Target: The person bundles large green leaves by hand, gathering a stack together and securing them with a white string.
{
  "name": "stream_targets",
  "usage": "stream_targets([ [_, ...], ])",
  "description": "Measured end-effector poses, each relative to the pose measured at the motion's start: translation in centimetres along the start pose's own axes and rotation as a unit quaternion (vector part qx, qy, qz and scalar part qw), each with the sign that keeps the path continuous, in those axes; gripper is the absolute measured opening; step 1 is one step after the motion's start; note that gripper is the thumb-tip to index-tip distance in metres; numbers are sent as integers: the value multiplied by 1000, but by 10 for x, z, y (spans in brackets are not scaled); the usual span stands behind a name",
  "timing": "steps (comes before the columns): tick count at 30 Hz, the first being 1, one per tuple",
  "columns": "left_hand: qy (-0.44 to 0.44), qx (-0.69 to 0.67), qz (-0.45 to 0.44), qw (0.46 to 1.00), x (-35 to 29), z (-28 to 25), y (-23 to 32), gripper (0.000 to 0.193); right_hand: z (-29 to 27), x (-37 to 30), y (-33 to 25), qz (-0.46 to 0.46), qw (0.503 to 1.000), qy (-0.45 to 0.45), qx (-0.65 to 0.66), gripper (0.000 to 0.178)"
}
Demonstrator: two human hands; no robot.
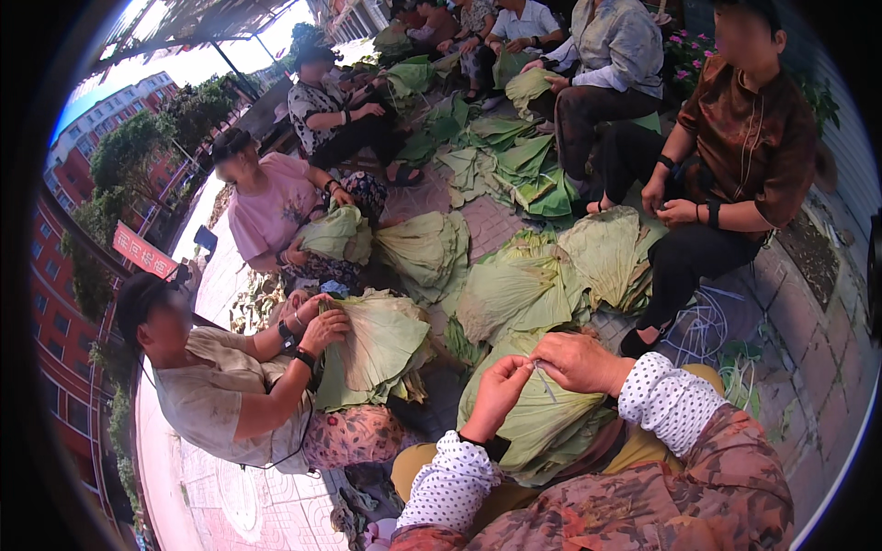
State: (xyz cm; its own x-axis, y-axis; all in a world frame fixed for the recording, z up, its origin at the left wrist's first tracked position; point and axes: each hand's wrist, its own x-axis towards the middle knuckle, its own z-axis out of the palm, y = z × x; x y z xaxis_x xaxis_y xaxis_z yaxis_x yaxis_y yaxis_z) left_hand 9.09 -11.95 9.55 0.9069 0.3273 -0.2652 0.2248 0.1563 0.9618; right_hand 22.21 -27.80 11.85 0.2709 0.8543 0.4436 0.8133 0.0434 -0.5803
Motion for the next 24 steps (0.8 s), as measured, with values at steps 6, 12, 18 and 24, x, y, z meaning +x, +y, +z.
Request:
stream_targets([
  [6, 36, -19, 7, 999, 7, -9, 2, 9, -1, 9, 3, 62, 996, 52, 22, 19],
  [12, 45, -10, 31, 998, 23, -17, 14, 9, 6, 24, 18, 92, 994, 34, 39, 15],
  [18, 46, -8, 12, 999, 15, -13, 0, 9, 13, 13, 14, 94, 995, 18, 36, 14],
  [24, 39, 10, 33, 999, 14, -12, -6, 7, 10, 14, 10, 30, 1000, -2, -1, 11],
])
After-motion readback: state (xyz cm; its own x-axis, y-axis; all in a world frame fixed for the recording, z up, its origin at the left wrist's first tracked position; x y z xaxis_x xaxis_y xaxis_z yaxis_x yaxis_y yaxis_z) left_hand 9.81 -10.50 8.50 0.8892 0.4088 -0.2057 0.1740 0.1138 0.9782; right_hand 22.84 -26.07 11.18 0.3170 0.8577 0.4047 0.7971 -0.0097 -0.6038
